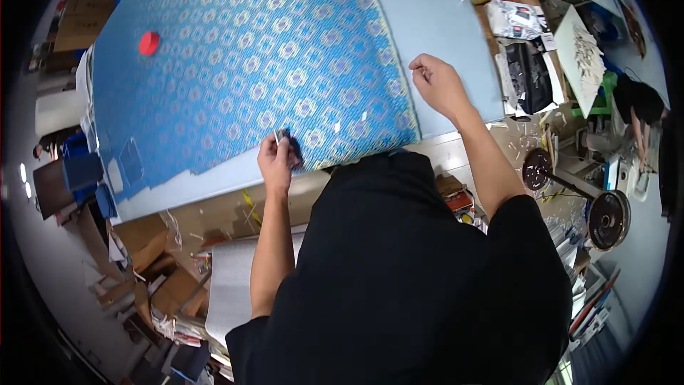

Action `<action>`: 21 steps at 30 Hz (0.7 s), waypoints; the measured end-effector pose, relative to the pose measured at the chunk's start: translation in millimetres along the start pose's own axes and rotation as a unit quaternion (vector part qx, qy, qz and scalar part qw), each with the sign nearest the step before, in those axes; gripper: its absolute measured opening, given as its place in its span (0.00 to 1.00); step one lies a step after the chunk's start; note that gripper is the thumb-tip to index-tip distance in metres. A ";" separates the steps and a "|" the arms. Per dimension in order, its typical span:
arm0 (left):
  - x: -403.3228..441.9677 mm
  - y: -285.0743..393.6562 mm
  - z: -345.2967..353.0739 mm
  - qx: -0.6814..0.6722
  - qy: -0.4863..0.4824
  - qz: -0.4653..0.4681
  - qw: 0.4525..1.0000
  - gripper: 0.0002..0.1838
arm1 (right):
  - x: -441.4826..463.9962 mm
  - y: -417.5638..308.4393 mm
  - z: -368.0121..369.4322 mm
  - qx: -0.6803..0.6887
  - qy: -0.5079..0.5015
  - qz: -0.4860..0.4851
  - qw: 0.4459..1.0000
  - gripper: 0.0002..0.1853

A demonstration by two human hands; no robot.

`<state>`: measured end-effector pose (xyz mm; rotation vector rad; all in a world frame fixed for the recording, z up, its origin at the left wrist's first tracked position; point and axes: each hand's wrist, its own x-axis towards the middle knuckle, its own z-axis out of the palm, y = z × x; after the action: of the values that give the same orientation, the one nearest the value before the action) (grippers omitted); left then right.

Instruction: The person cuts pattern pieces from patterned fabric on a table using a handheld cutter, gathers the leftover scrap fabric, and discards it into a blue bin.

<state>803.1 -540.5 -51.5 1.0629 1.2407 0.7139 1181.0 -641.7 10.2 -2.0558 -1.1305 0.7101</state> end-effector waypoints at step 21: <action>1.3 -10.8 -11.3 -0.005 -0.053 0.031 0.998 0.10 | -55.0 -20.7 116.9 0.025 -0.077 -0.094 0.992 0.05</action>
<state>791.3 -540.6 -61.7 1.1199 1.1160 0.7010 1059.9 -646.6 -39.2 -1.8479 -1.3594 0.8049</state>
